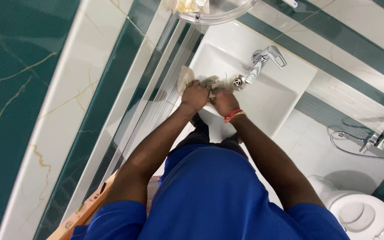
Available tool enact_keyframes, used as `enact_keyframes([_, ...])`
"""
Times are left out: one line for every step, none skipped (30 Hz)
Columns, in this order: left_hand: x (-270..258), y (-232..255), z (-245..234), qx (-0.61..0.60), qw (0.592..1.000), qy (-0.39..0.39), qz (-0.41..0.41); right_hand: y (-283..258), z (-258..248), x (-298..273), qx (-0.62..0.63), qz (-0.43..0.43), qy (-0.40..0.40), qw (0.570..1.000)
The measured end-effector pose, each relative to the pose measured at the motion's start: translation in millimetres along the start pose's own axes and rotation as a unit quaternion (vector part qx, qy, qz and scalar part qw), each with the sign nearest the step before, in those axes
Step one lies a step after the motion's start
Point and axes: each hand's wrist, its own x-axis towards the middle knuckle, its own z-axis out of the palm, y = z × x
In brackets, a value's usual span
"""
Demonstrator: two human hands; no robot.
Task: The person washes a small cloth by hand in a sink, rubbing and scrubbing the fabric under running water.
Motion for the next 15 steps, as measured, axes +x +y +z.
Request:
enact_keyframes([-7, -2, -2, -0.039, 0.998, 0.039, 0.004, -5, -9, -5, 0.006, -0.033, 0.021, 0.999])
enact_keyframes([-12, -4, -6, -0.076, 0.994, 0.078, 0.01, -11, -19, -11, 0.013, -0.064, 0.045, 0.997])
enact_keyframes([-15, -6, -12, -0.113, 0.987, 0.116, 0.017, -18, -33, -14, 0.019, -0.095, 0.068, 0.993])
enact_keyframes([-16, -6, -20, -0.134, 0.978, 0.155, 0.032, -25, -47, -17, 0.036, -0.103, 0.079, 0.991])
enact_keyframes([-17, -6, -31, -0.154, 0.968, 0.193, 0.047, -35, -63, -18, 0.053, -0.111, 0.09, 0.988])
enact_keyframes([-23, -4, -42, -0.174, 0.956, 0.229, 0.06, -47, -78, -19, 0.072, -0.119, 0.099, 0.985])
enact_keyframes([-30, -1, -55, -0.21, 0.938, 0.269, 0.063, -58, -93, -20, 0.015, -0.1, 0.127, 0.987])
enact_keyframes([-34, 4, -69, -0.247, 0.916, 0.308, 0.07, -66, -110, -23, -0.045, -0.079, 0.155, 0.984])
enact_keyframes([-37, 9, -83, -0.283, 0.891, 0.346, 0.076, -70, -126, -28, -0.065, -0.09, 0.194, 0.975])
enact_keyframes([-38, 15, -95, -0.293, 0.88, 0.363, 0.092, -73, -140, -32, -0.084, -0.103, 0.231, 0.964])
enact_keyframes([-35, 20, -105, -0.303, 0.867, 0.379, 0.108, -74, -149, -35, -0.102, -0.103, 0.244, 0.959])
enact_keyframes([-27, 24, -112, -0.313, 0.854, 0.398, 0.124, -71, -156, -34, -0.121, -0.104, 0.258, 0.953])
enact_keyframes([-16, 24, -116, -0.269, 0.877, 0.382, 0.115, -64, -158, -31, -0.141, -0.105, 0.272, 0.946])
enact_keyframes([-1, 25, -116, -0.225, 0.898, 0.363, 0.106, -54, -155, -22, -0.207, -0.08, 0.248, 0.943])
enact_keyframes([16, 24, -113, -0.181, 0.917, 0.343, 0.097, -41, -149, -5, -0.273, -0.055, 0.224, 0.934])
